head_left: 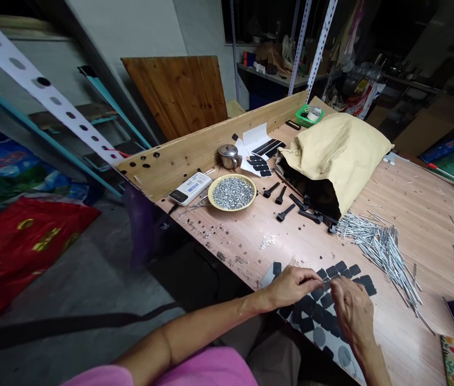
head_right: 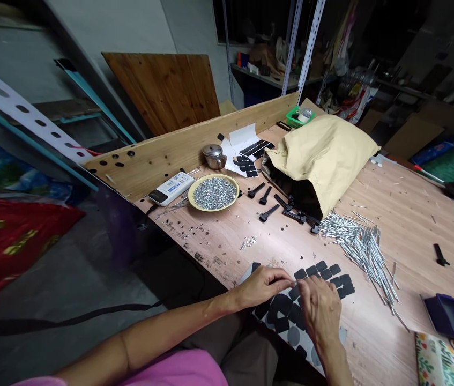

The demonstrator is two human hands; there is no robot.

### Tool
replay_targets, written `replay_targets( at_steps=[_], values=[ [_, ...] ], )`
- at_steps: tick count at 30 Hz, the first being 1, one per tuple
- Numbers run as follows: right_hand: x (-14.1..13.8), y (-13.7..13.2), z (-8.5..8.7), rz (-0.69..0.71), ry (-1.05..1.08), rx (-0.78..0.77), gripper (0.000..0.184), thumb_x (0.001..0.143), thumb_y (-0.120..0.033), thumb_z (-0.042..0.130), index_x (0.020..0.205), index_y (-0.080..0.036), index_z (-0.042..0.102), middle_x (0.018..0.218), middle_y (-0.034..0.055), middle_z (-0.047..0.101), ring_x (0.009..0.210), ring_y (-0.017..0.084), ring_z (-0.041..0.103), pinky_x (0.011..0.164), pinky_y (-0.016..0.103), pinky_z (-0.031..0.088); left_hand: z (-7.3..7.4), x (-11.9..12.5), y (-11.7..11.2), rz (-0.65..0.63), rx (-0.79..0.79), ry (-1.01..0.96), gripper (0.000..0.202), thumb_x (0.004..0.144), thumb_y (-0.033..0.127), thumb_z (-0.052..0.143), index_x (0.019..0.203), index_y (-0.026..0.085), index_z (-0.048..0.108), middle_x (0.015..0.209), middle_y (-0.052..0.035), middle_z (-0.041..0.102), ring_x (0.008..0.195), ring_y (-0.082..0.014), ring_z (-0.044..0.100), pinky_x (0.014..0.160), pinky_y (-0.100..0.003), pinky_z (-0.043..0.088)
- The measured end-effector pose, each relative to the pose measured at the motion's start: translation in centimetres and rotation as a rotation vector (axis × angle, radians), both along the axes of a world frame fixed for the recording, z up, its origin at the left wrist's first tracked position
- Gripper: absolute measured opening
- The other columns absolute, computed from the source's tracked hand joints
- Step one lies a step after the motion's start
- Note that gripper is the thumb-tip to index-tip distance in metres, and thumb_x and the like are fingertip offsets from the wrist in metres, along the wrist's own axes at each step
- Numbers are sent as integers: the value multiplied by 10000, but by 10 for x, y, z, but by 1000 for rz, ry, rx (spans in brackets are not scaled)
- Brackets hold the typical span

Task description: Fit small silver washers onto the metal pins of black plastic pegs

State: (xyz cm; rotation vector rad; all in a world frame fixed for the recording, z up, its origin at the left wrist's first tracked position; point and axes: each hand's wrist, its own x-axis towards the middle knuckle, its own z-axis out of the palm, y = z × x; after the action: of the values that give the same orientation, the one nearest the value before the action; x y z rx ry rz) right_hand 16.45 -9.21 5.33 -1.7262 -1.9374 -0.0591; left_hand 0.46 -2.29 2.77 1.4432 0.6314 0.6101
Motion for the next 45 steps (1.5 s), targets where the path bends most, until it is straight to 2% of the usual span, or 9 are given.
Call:
replay_targets(
  at_steps=[8, 18, 22, 25, 29, 33, 37, 42, 45],
  values=[
    [-32, -9, -24, -255, 845, -131, 355, 780, -529, 549, 833, -199, 668, 785, 49, 681, 720, 190, 623, 623, 293, 498, 2, 26, -6, 215, -685, -405, 465, 499, 473, 811, 763, 119, 665, 855, -62, 639, 850, -156, 571, 791, -263, 439],
    [-50, -7, -40, -396, 1503, -192, 385, 661, -514, 686, 896, -221, 603, 895, 5, 622, 734, 134, 577, 580, 230, 465, 8, 37, -10, 338, -625, -423, 417, 500, 463, 813, 705, 124, 683, 1184, -111, 538, 869, -165, 598, 767, -258, 466],
    [-43, -9, -34, -403, 1311, -275, 389, 701, -579, 612, 810, -206, 591, 619, -38, 537, 506, 103, 458, 464, 226, 371, 0, 46, -15, 381, -589, -395, 394, 549, 470, 786, 729, 129, 704, 1086, -111, 581, 876, -185, 585, 730, -263, 470],
    [-25, -15, -36, -422, 852, -117, 380, 769, -573, 531, 771, -202, 615, 705, 11, 558, 624, 145, 503, 555, 266, 402, -9, 52, -17, 371, -523, -362, 340, 589, 441, 768, 721, 133, 718, 1019, -103, 611, 932, -194, 568, 801, -266, 456],
    [27, -29, -49, -510, 122, 60, 399, 886, -500, 376, 808, -218, 648, 813, 65, 570, 779, 195, 496, 659, 300, 397, -26, 45, -17, 254, -525, -183, 386, 664, 378, 720, 983, 161, 694, 929, -70, 632, 733, -125, 592, 672, -231, 474],
    [90, -38, -63, -550, -328, -7, 404, 937, -381, 302, 772, -215, 631, 711, 62, 531, 720, 199, 445, 530, 270, 325, -51, 16, -15, 410, -288, -59, 461, 765, 393, 583, 1169, 171, 585, 877, -27, 583, 487, -49, 479, 461, -189, 409],
    [111, -46, -73, -475, -421, -42, 406, 938, -280, 271, 684, -210, 580, 661, 60, 512, 693, 196, 437, 493, 264, 312, -74, -18, -8, 594, 42, 63, 431, 801, 365, 515, 1169, 147, 565, 817, -22, 588, 560, -79, 536, 534, -196, 449],
    [94, -54, -78, -20, -372, -116, 321, 921, -234, 324, 757, -236, 599, 691, 28, 550, 648, 152, 489, 524, 242, 406, -90, -38, -4, 669, 260, 198, 413, 828, 370, 456, 1171, 157, 541, 772, -14, 605, 559, -96, 569, 599, -221, 484],
    [98, -51, -73, -130, -354, -62, 356, 922, -186, 282, 729, -209, 581, 665, 47, 534, 596, 158, 469, 429, 245, 359, -92, -38, -5, 673, 292, 227, 424, 836, 383, 446, 1181, 149, 527, 774, -19, 602, 569, -102, 589, 589, -218, 484]
  ],
)
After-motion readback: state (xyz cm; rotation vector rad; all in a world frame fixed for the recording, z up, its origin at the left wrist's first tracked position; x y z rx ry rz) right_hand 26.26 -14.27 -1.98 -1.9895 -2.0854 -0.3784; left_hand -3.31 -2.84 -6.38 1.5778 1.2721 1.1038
